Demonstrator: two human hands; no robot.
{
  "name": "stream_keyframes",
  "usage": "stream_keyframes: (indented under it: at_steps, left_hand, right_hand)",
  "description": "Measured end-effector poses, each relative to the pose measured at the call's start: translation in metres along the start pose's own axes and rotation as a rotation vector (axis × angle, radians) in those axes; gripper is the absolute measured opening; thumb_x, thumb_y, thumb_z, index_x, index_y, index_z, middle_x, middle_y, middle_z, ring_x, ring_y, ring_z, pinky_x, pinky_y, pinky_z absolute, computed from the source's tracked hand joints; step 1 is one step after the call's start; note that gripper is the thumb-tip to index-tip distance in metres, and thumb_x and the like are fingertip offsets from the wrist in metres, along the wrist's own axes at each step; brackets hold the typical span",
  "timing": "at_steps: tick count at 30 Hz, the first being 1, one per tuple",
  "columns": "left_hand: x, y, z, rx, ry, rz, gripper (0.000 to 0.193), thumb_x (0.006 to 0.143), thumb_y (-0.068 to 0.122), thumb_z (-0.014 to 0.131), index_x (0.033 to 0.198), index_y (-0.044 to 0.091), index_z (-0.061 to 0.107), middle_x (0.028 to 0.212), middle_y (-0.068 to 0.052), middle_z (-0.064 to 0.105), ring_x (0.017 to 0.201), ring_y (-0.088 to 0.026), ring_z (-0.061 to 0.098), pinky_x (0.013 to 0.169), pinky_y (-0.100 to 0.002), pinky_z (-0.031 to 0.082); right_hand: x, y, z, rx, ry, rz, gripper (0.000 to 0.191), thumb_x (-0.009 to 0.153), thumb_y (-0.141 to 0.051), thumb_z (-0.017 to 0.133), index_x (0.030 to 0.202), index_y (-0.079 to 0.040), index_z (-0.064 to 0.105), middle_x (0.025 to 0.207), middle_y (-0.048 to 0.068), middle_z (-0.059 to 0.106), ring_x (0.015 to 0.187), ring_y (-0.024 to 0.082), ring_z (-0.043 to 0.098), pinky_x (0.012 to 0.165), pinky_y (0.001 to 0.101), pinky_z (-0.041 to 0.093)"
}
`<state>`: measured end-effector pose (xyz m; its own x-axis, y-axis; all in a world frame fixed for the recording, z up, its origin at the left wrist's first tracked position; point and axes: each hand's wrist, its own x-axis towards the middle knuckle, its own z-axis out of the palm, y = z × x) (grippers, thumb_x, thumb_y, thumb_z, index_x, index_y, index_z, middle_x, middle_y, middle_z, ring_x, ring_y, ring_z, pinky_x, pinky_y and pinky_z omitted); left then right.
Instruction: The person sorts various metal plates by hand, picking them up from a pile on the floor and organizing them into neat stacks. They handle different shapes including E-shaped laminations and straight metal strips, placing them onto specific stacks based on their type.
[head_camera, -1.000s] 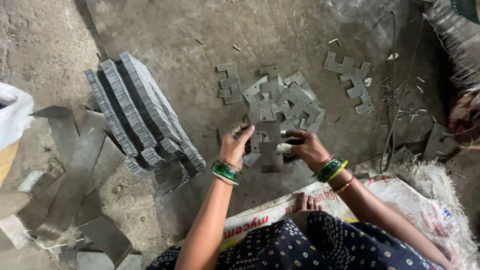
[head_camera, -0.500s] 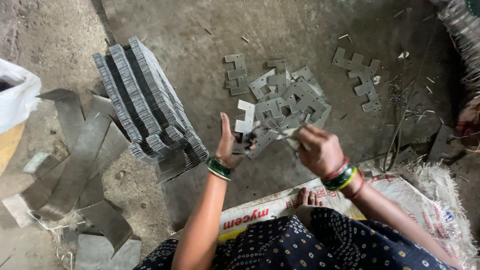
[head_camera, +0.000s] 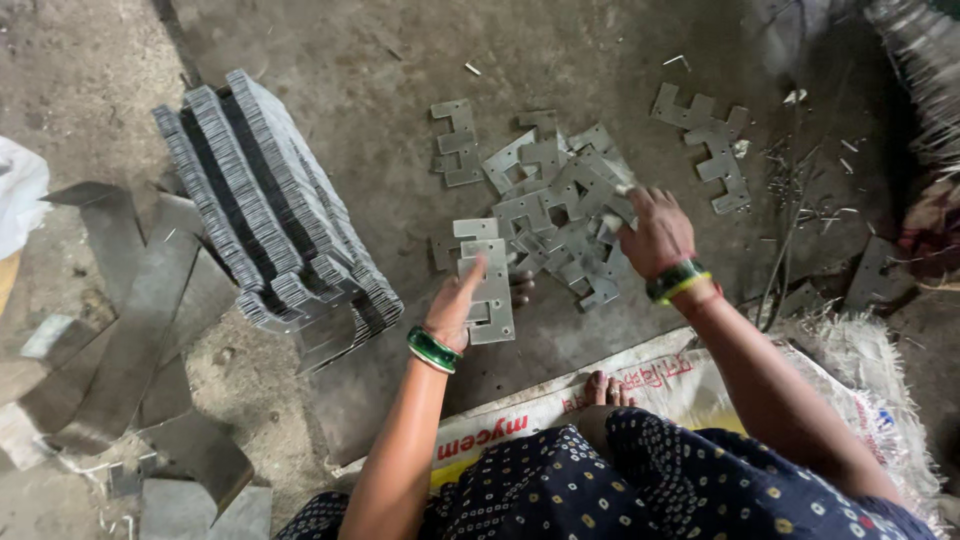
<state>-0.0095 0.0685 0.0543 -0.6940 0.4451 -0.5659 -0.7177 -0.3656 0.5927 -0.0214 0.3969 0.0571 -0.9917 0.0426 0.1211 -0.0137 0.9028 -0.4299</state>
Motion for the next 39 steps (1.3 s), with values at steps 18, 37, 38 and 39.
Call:
stream_keyframes:
  at_steps: [18, 37, 38, 39]
  left_hand:
    - [0.015, -0.006, -0.01, -0.281, 0.3, -0.013, 0.055, 0.086, 0.048, 0.067, 0.128, 0.011, 0.066, 0.117, -0.001, 0.074, 0.104, -0.016, 0.069, 0.088, -0.036, 0.054]
    - [0.014, -0.049, -0.048, 0.037, 0.246, 0.142, 0.058, 0.079, 0.039, 0.082, 0.126, 0.009, 0.066, 0.112, -0.003, 0.07, 0.095, -0.015, 0.066, 0.084, -0.037, 0.052]
    - [0.015, -0.052, -0.045, -0.042, 0.242, 0.091, 0.06, 0.077, 0.041, 0.082, 0.126, 0.011, 0.064, 0.111, -0.004, 0.068, 0.094, -0.016, 0.066, 0.082, -0.039, 0.053]
    - [0.016, -0.056, -0.042, 0.009, 0.291, 0.106, 0.06, 0.08, 0.043, 0.081, 0.128, 0.011, 0.065, 0.116, -0.002, 0.069, 0.1, -0.014, 0.065, 0.087, -0.036, 0.051]
  right_hand:
    - [0.022, -0.068, -0.007, 0.042, -0.021, -0.621, 0.028, 0.089, -0.023, 0.077, 0.112, -0.014, 0.066, 0.105, 0.009, 0.065, 0.095, 0.028, 0.065, 0.082, 0.0412, 0.055]
    - [0.083, -0.046, 0.047, 0.314, -0.357, -0.175, 0.074, 0.074, -0.038, 0.089, 0.132, -0.002, 0.059, 0.13, 0.023, 0.063, 0.116, 0.036, 0.064, 0.095, 0.0443, 0.05]
    - [0.073, -0.04, 0.04, 0.324, -0.45, -0.115, 0.071, 0.077, -0.038, 0.084, 0.134, -0.004, 0.06, 0.125, 0.022, 0.067, 0.111, 0.035, 0.067, 0.093, 0.0434, 0.053]
    - [0.066, -0.034, 0.034, 0.333, -0.54, -0.056, 0.067, 0.08, -0.039, 0.08, 0.135, -0.006, 0.061, 0.119, 0.02, 0.07, 0.107, 0.034, 0.07, 0.09, 0.0425, 0.056]
